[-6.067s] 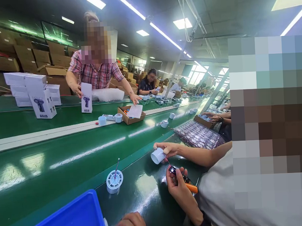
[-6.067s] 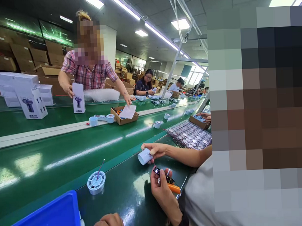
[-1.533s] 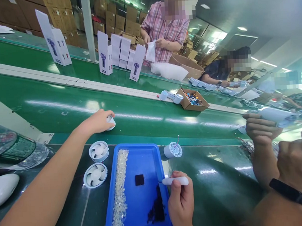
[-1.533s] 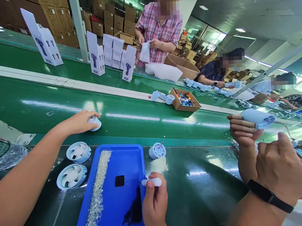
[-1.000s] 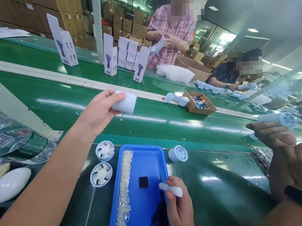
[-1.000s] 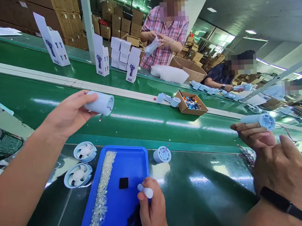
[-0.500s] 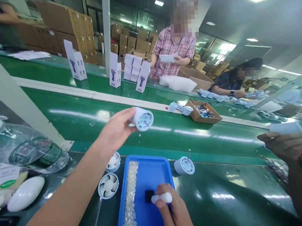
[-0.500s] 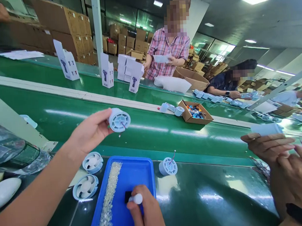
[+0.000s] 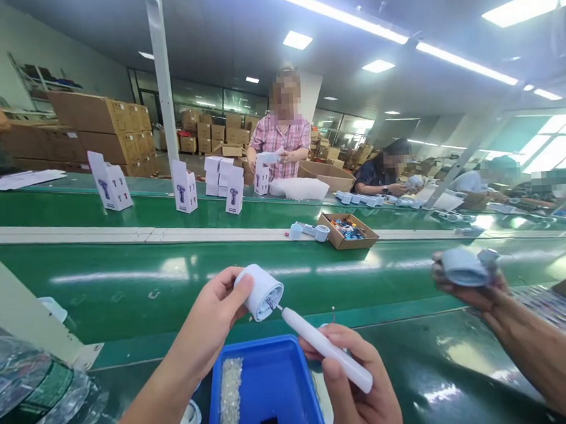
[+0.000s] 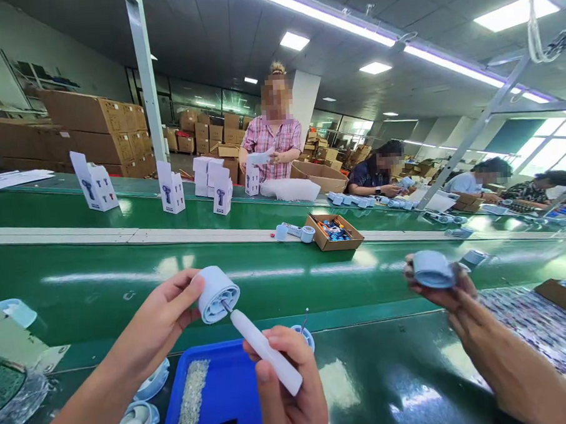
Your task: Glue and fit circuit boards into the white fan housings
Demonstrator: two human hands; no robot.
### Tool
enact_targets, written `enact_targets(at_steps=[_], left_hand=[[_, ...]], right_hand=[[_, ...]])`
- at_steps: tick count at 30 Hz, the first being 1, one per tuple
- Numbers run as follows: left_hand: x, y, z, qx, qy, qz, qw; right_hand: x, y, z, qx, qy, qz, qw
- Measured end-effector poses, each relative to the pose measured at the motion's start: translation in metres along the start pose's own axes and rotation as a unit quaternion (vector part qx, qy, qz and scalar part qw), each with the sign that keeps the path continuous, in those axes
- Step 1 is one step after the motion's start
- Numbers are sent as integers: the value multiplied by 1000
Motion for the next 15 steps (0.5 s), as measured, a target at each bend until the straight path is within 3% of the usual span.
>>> enact_targets(at_steps=[6, 15], left_hand=[[1, 4, 3, -8, -5, 6, 1000], [-2, 6, 2, 21, -16, -10, 1000]], right_hand=[[0, -1, -3, -31, 21, -42, 998], [2, 9, 10, 2, -19, -77, 997]])
Point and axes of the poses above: each hand's wrist, its own y-axis away from the middle knuckle, its own z-axis out of the palm, x = y × z, the point moved 8 cm from there along -y, towards the middle knuckle, and after that the axes turned 2 degrees about z, right-handed, at the moved point
